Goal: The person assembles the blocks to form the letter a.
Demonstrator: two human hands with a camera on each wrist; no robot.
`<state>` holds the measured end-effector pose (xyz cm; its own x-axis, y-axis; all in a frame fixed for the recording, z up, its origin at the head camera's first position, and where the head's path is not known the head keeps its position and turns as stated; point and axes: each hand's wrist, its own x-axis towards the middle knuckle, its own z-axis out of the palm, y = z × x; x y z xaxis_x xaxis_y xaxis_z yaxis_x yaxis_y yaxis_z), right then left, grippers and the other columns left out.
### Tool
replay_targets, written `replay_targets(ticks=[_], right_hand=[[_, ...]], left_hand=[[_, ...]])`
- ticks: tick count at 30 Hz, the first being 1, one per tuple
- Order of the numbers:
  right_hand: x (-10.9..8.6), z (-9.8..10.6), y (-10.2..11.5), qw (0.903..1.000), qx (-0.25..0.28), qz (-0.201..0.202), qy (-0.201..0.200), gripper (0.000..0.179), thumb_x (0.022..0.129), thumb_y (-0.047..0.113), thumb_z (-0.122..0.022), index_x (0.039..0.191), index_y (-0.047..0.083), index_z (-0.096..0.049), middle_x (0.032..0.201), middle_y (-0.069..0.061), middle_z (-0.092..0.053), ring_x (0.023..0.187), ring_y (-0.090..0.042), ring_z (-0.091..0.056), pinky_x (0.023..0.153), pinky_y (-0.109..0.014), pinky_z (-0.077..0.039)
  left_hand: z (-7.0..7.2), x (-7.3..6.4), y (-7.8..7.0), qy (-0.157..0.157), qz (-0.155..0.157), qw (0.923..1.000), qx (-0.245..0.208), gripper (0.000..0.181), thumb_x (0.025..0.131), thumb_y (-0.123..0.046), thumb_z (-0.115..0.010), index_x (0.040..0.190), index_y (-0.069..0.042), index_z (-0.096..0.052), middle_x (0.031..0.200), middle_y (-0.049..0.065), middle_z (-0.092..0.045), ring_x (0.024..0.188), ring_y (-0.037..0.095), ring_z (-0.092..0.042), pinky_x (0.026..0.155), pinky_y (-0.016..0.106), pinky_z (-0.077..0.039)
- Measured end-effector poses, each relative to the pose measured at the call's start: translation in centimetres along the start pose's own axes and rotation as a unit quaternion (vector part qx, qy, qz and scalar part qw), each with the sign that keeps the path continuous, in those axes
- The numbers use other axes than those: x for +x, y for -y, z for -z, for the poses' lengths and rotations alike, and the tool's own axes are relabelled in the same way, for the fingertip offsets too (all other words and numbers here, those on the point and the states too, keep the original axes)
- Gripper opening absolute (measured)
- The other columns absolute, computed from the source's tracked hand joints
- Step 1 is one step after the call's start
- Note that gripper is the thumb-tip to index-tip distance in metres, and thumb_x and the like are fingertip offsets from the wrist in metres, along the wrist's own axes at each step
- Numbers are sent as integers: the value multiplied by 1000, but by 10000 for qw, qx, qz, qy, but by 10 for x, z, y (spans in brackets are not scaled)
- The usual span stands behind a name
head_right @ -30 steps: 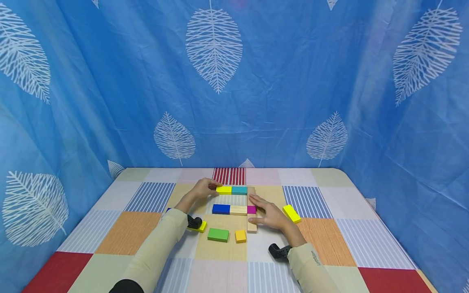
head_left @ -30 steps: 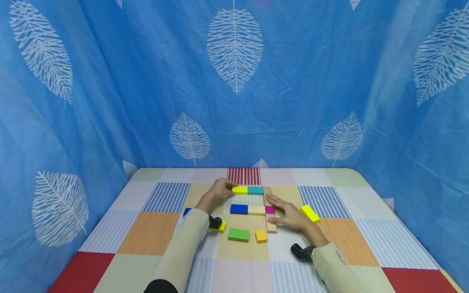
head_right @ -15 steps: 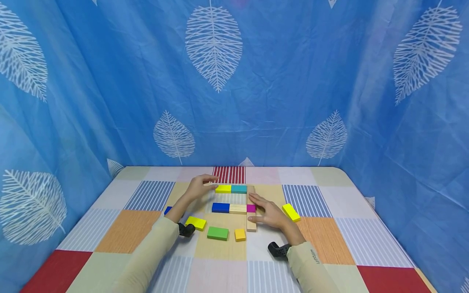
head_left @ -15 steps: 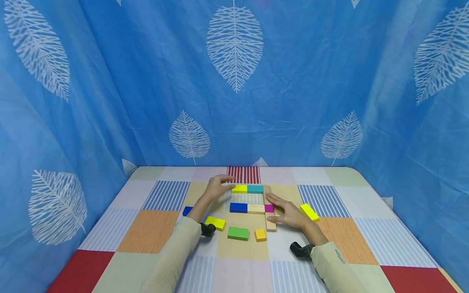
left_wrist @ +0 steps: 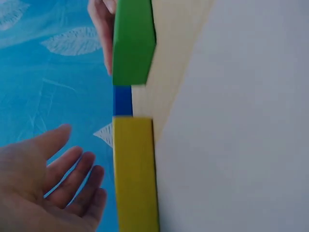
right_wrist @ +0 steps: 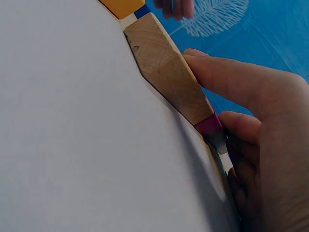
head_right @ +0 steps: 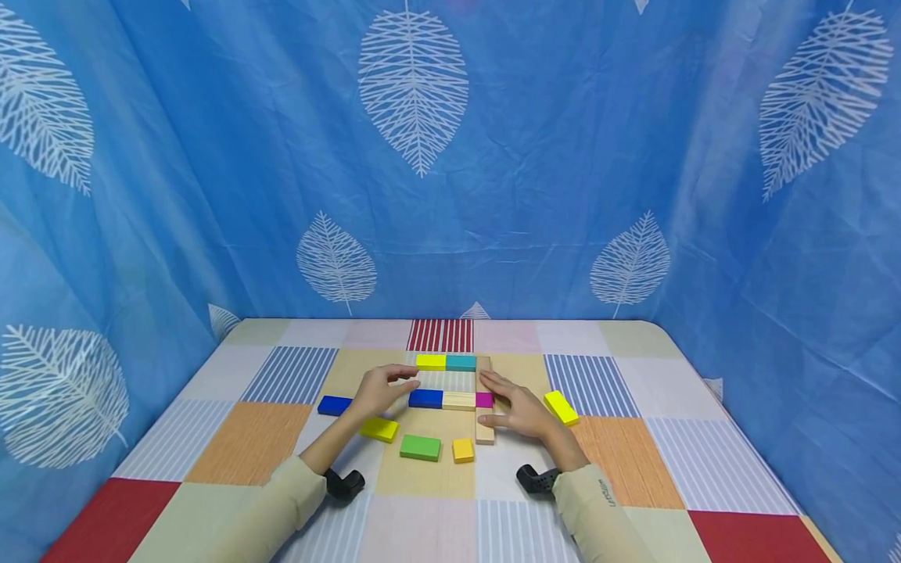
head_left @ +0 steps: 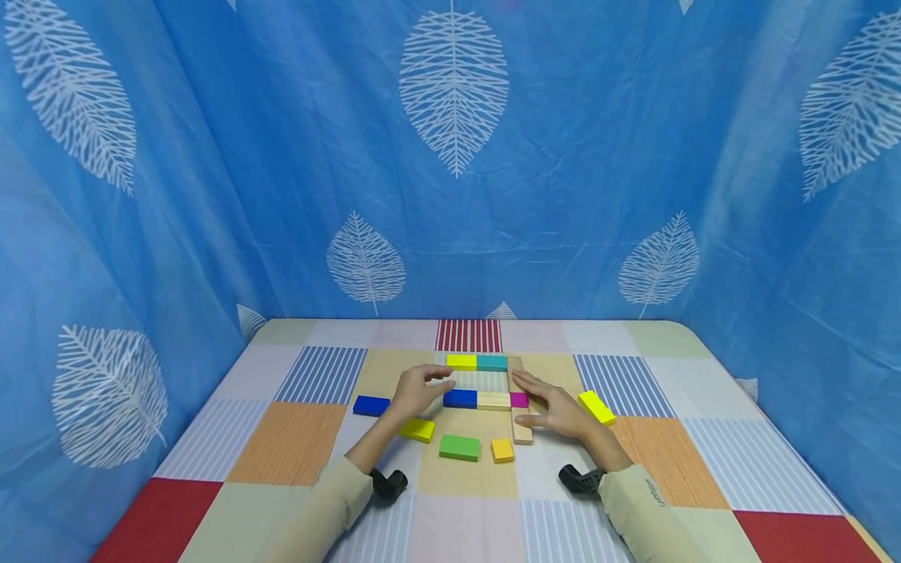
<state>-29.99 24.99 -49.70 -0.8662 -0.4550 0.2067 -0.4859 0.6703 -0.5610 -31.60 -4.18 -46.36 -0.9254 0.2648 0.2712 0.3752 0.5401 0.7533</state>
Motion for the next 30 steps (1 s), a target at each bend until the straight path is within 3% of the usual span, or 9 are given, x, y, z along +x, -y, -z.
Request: replay_targets(ticks=[4,13,19,30], right_hand=[[0,0,0,10000,-18,37,-16,80,78,52,-65,142,15,-37,149,-6,-27,135,-31,-23,102,-60,-22],[0,0,0,10000,-1,21,7,80,78,53,-65,143,15,-37,149,-6,-27,136,-30,-23,103,-59,-22],[1,0,-1,10000,10,17,7,80,77,53,-65,142,15,-37,149,-5,-28,135,-30,-23,103,-58,-23],[0,0,-1,10000,10,-15,10,81,77,53,-65,143,15,-37,149,-5,-27,136,-30,-23,103,-58,-22]], left_hand=[[-5,-7,-1,327,130,9991,247,34,83,-23,-70,113,-8,-66,112,5,-64,102,23,-57,89,37,-48],[-7,-13,8,595,-67,9974,406,35,80,-16,-73,113,-7,-67,111,8,-63,101,23,-58,87,36,-48],[-6,-13,11,601,-389,9971,271,31,81,-11,-70,111,-4,-67,109,10,-64,103,25,-58,87,37,-48],[-6,-15,10,569,-250,9976,304,30,81,-13,-71,110,-6,-68,107,7,-65,101,23,-59,87,36,-48]])
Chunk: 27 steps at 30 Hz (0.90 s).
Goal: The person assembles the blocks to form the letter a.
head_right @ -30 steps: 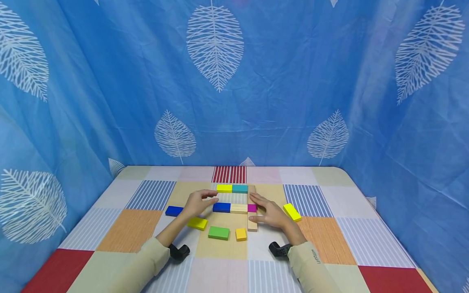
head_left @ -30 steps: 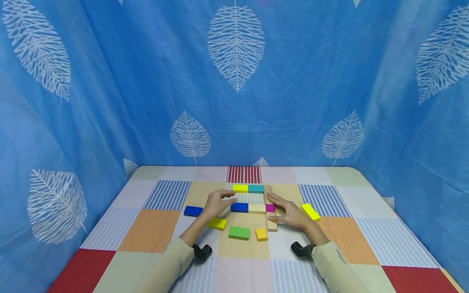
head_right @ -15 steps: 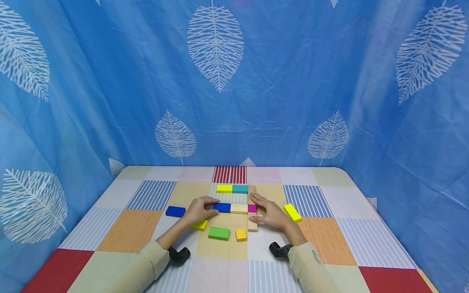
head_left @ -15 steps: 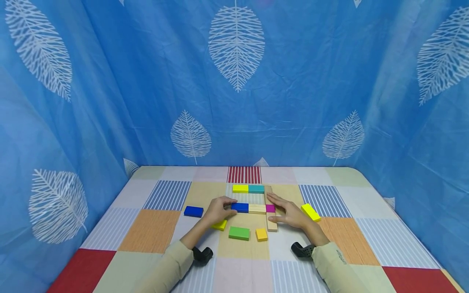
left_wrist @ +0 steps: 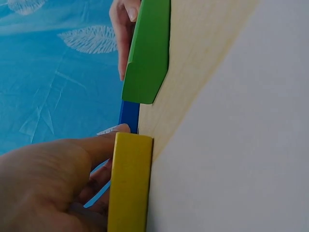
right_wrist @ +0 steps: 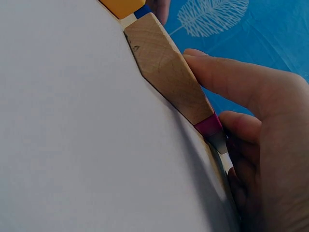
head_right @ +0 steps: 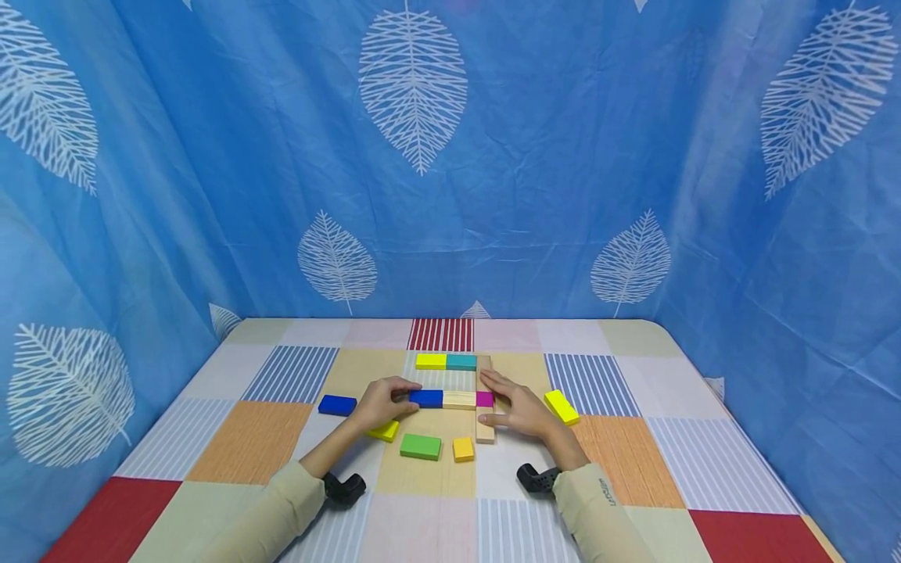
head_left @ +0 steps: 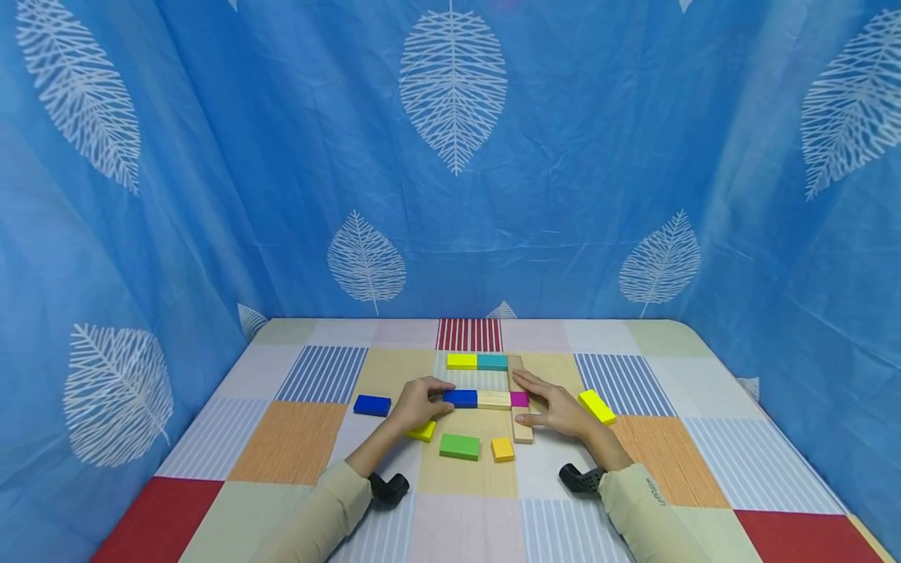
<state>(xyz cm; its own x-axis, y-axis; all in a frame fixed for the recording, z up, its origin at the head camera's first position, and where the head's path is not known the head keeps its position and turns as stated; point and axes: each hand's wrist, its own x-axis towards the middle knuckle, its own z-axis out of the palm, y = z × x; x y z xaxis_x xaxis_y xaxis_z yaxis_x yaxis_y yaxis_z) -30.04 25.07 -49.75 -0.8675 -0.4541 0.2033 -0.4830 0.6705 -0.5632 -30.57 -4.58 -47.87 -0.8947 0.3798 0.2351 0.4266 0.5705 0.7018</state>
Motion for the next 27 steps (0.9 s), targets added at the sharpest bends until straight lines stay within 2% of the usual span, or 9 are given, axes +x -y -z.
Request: replay_targets(ticks=[6,11,15,17,21,27], right_hand=[[0,0,1,10000,20,-3,20,81,77,52,-66,143,15,-37,149,-5,-27,135,-30,-23,104,-58,-22],[0,-1,2,10000,-51,-36,9,81,77,53,-65,143,16,-37,149,-4,-27,136,-30,-23,104,-58,-22],[1,0,3,10000,-36,-20,1,81,77,53,-65,143,15,-37,149,-5,-27,135,-31,-23,103,-59,-22],[1,1,4,10000,-19,0,-12,81,77,53,-65,143,15,-37,149,-5,-27,135,-31,-23,103,-59,-22],[1,1,5,10000,-2,25,-31,80,77,52,-65,142,14,-37,149,-6,-28,135,-32,-23,103,-59,-21],[0,1,4,10000,12,-9,-1,80,77,52,-66,143,15,-37,149,-5,-27,135,-31,-23,103,-59,-22]], left_hand=[[1,-1,-1,32,169,9999,-6,33,80,-16,-73,111,-7,-68,109,7,-64,101,23,-59,88,36,-48],[7,-4,-1,-138,192,9997,-21,36,79,-22,-74,111,-8,-68,111,6,-63,102,22,-58,88,35,-49],[19,-13,2,-299,98,9994,-143,34,80,-21,-73,111,-8,-68,110,4,-63,102,21,-58,90,38,-47],[25,-21,5,-299,-54,9994,-176,33,82,-20,-71,111,-7,-67,111,5,-63,102,23,-58,90,40,-47],[36,-38,10,-69,-261,9996,24,36,81,-24,-72,113,-9,-66,113,4,-62,105,22,-57,89,39,-48],[45,-56,16,498,-441,9971,375,40,77,-23,-76,113,-10,-66,109,1,-63,99,17,-58,85,34,-50]])
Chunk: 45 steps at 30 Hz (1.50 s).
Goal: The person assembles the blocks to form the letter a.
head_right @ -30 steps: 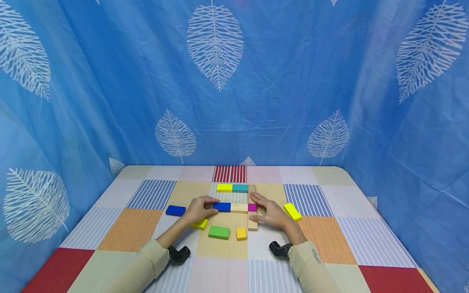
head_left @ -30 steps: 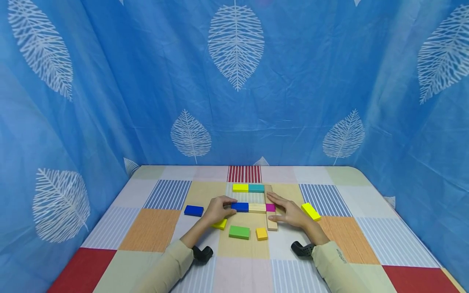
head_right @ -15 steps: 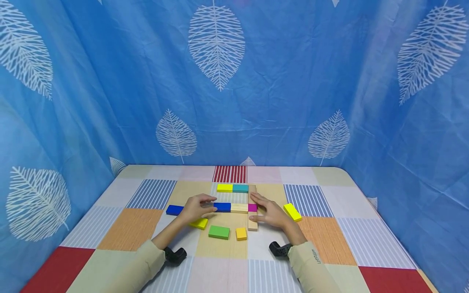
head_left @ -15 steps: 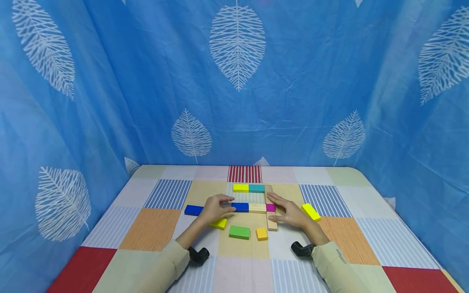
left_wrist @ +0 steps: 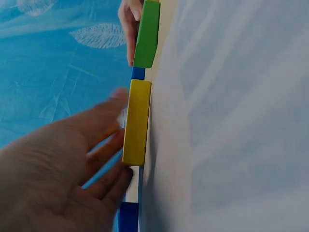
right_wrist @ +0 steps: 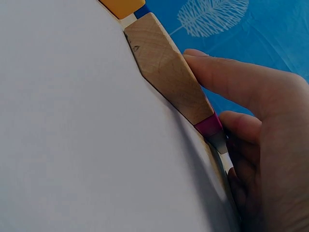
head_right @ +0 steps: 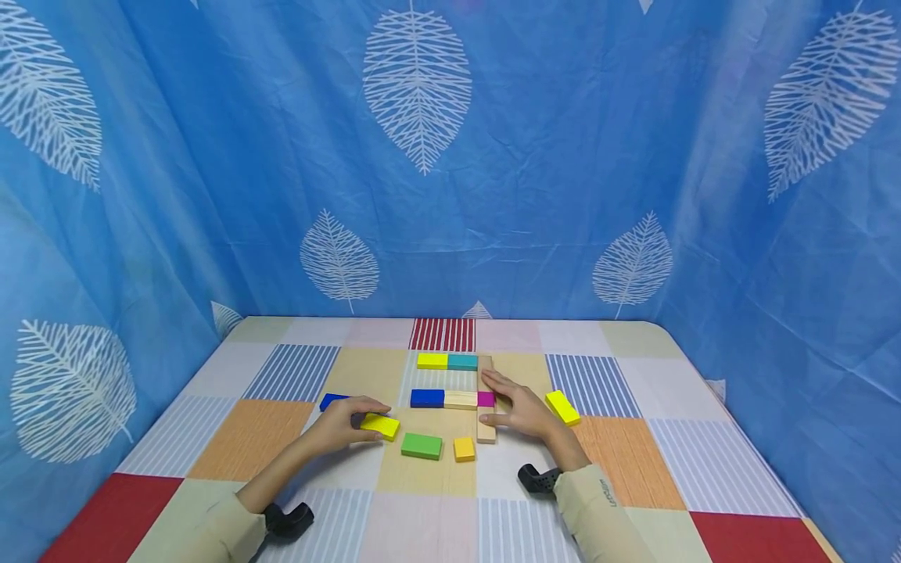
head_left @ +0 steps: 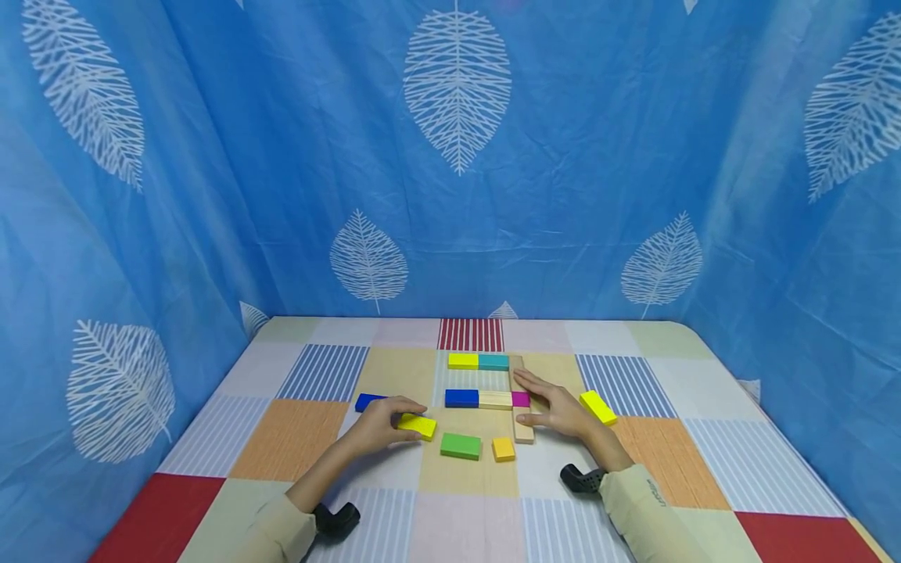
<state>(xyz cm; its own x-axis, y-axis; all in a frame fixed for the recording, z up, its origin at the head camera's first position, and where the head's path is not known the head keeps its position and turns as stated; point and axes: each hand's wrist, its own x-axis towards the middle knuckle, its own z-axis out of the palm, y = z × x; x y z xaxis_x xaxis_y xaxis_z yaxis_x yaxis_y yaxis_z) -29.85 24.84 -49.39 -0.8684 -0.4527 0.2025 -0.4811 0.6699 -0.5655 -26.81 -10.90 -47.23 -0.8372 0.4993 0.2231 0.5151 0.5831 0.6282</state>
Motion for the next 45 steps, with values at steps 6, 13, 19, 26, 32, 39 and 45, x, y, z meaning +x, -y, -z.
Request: replay_targets(ticks=[6,13,19,26,32,39,45], right_hand=[[-1,0,0,10000,31,-8,-53,80,77,50,-67,142,15,-37,149,-6,-28,135,-32,-23,103,-60,-21],[0,-1,0,10000,17,2,-23,80,77,51,-66,142,15,-37,149,-6,-27,135,-32,-23,103,-60,-22],[1,-2,-2,10000,9,11,-35,81,77,52,-66,143,16,-37,149,-5,-28,135,-31,-23,102,-60,-22],[1,-4,-2,10000,39,1,-32,81,77,52,-66,142,16,-37,149,-5,-27,135,-31,-23,103,-60,-21],[2,-2,-1,9999,77,52,-87,80,76,50,-67,142,14,-38,149,-6,-28,135,-32,-24,102,-60,-22],[2,-1,-1,9999,65,61,-67,80,76,50,-68,142,13,-38,149,-6,-28,135,-32,-24,102,-60,-22],[1,0,-1,9999,92,16,-37,81,77,51,-67,142,14,-38,149,-6,-27,135,-32,-23,102,-61,-21]], left_hand=[[-1,-4,2,321,-126,9992,216,35,77,-14,-75,111,-13,-69,105,-2,-64,93,13,-56,81,28,-50],[2,-9,-1,638,-420,9971,-6,32,72,-13,-79,104,-15,-71,98,-6,-65,76,9,-51,63,21,-46],[1,-11,0,745,-586,9954,-137,33,72,-18,-79,105,-16,-71,98,-10,-65,76,7,-50,63,20,-45],[8,-11,5,-343,-207,9990,-211,34,80,-29,-72,109,-13,-68,105,-3,-65,97,15,-59,85,34,-50],[17,-11,28,-1506,-94,9884,161,41,74,-24,-77,112,-9,-67,114,6,-62,108,27,-56,88,42,-47],[26,-17,54,-1301,490,9893,442,44,76,-22,-77,117,-10,-64,121,12,-58,112,34,-52,91,49,-44],[25,-14,57,-1305,620,9889,342,36,78,-13,-74,113,-9,-67,113,9,-62,108,31,-56,90,46,-45]])
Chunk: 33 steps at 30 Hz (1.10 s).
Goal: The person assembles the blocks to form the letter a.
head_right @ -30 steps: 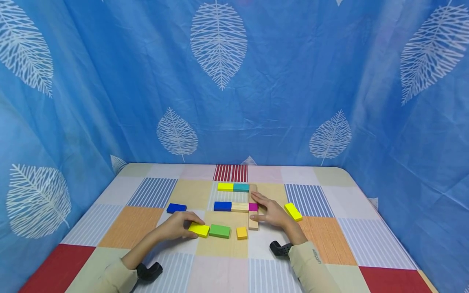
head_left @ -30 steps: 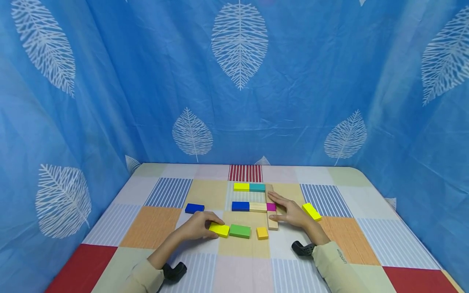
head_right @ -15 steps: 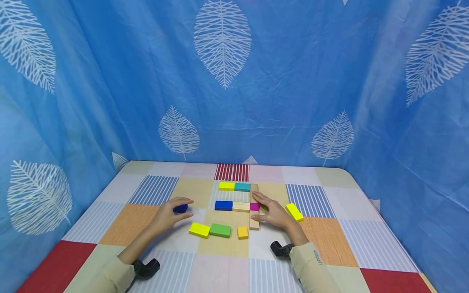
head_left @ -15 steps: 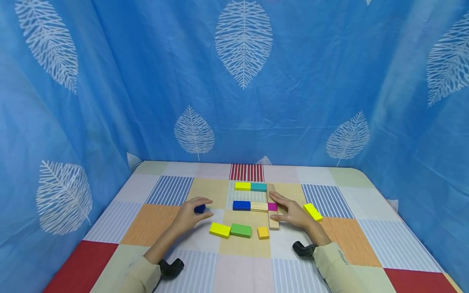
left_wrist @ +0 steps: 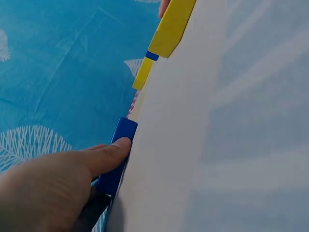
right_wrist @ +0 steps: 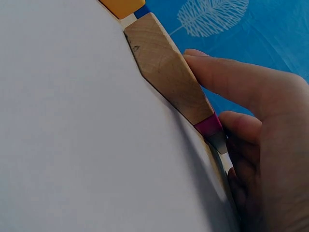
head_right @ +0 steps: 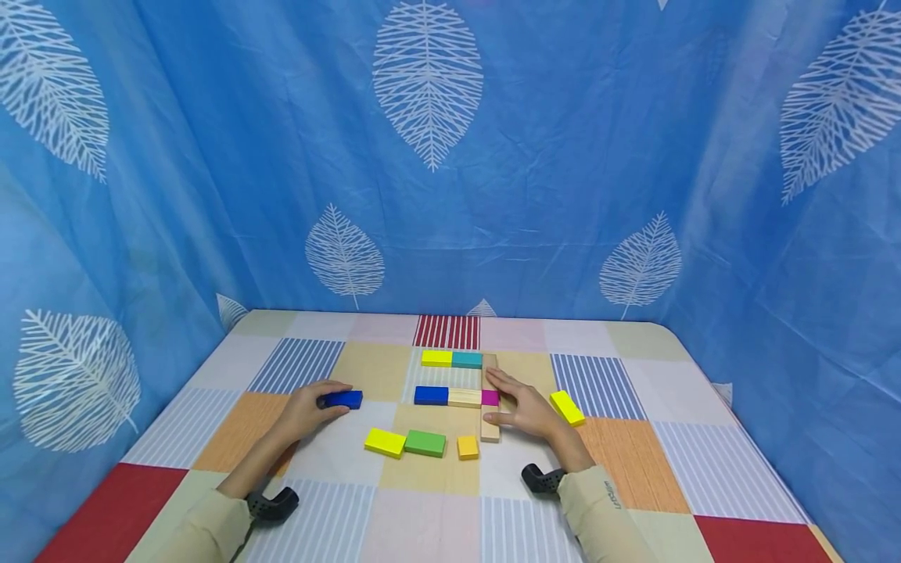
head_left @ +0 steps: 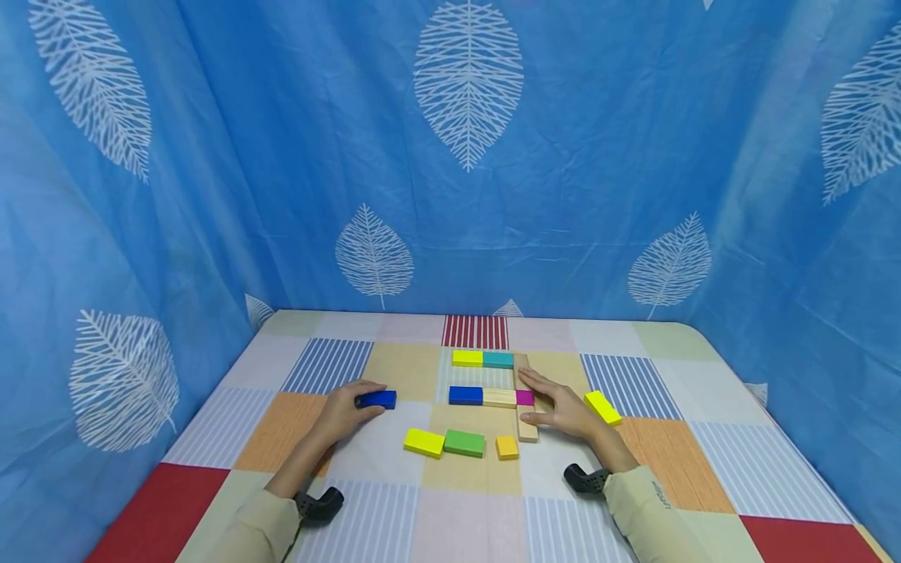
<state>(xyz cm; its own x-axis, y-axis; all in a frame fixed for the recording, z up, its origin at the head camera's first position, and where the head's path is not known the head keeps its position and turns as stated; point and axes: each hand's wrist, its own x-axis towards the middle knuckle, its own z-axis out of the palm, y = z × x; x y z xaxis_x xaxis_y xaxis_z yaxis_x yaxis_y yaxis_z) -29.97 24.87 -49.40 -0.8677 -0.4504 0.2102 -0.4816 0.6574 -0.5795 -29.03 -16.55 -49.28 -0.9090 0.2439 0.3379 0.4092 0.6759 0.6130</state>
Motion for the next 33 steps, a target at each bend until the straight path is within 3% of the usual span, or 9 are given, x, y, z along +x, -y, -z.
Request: replay_targets(ticks=[11,20,27,30,33], right_hand=[[0,-1,0,10000,53,52,-6,80,77,51,-67,142,14,-38,149,-7,-27,135,-33,-23,102,-61,-22],[0,-2,0,9999,35,109,-32,79,77,50,-67,142,13,-38,148,-8,-28,134,-33,-25,102,-61,-23],[1,-1,-1,9999,-5,153,-48,79,77,49,-68,142,13,-38,148,-8,-29,134,-33,-25,101,-61,-23],[1,0,-1,9998,36,153,-75,79,77,48,-68,141,13,-39,148,-8,-29,134,-33,-25,101,-61,-23],[0,-1,-2,9999,79,115,-28,79,77,49,-68,142,13,-38,148,-7,-28,135,-33,-24,102,-60,-22]], left_hand=[[-23,11,-21,-400,226,9989,-112,32,72,-15,-79,103,-9,-71,101,6,-64,97,27,-59,86,43,-49],[-24,4,-28,-309,251,9989,264,41,72,-18,-80,108,-4,-68,100,9,-63,93,26,-59,84,43,-50],[-15,-1,-38,335,264,9989,182,54,73,-27,-79,118,-2,-63,105,9,-59,87,21,-58,79,36,-53],[-7,2,-37,832,-34,9964,148,62,74,-30,-77,126,-3,-56,119,13,-55,99,25,-57,83,38,-51],[0,7,-33,1439,-442,9884,197,69,77,-31,-75,135,-4,-47,134,15,-46,118,33,-46,94,46,-42]])
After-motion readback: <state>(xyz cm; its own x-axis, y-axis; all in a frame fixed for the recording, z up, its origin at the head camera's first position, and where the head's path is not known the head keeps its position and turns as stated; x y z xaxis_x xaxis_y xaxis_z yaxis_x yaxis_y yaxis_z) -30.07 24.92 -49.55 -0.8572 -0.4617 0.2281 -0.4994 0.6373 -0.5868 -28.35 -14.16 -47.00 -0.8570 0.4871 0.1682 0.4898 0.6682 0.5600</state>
